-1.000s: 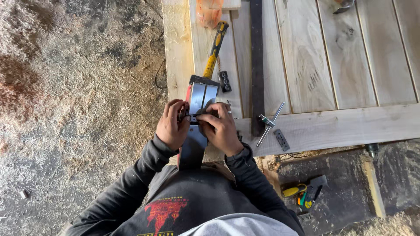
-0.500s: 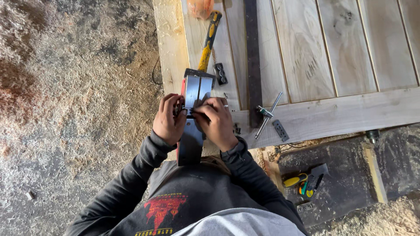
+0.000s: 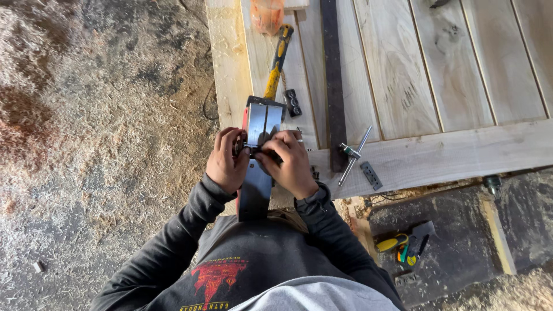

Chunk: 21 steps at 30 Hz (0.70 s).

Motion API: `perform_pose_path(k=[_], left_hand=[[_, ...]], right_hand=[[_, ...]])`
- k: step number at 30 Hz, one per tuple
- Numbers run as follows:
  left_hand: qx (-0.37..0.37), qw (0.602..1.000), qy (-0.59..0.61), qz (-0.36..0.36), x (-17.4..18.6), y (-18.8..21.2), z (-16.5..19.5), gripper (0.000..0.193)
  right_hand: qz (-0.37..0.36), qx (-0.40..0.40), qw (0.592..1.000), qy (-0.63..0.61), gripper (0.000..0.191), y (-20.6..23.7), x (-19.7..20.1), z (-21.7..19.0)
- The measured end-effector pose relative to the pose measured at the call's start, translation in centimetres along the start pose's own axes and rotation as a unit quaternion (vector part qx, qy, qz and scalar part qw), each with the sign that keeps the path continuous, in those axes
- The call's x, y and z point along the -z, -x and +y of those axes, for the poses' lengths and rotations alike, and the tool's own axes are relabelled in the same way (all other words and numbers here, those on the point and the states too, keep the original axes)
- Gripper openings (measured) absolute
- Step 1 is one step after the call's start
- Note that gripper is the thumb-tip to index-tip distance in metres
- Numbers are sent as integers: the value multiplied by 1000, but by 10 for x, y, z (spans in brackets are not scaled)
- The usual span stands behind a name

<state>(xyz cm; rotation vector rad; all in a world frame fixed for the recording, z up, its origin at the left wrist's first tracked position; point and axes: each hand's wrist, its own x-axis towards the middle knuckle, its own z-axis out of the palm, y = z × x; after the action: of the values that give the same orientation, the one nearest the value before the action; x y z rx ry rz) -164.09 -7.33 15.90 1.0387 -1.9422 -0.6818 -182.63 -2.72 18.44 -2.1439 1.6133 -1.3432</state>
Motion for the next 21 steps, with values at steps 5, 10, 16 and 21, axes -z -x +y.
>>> perform_pose_path(k=[5, 10, 16, 21], left_hand=[[20, 1000, 10, -10, -1, 0, -1, 47], [-3, 1000, 0, -1, -1, 1, -2, 47], [2, 1000, 9, -3, -1, 1, 0, 46], [8, 1000, 18, -3, 1, 0, 0, 45]], right_hand=[[6, -23, 1000, 10, 21, 1, -2, 0], [-4, -2, 1000, -1, 22, 2, 1, 0], [-3, -25, 1000, 17, 20, 1, 1, -3], [-4, -6, 1000, 9, 21, 1, 0, -3]])
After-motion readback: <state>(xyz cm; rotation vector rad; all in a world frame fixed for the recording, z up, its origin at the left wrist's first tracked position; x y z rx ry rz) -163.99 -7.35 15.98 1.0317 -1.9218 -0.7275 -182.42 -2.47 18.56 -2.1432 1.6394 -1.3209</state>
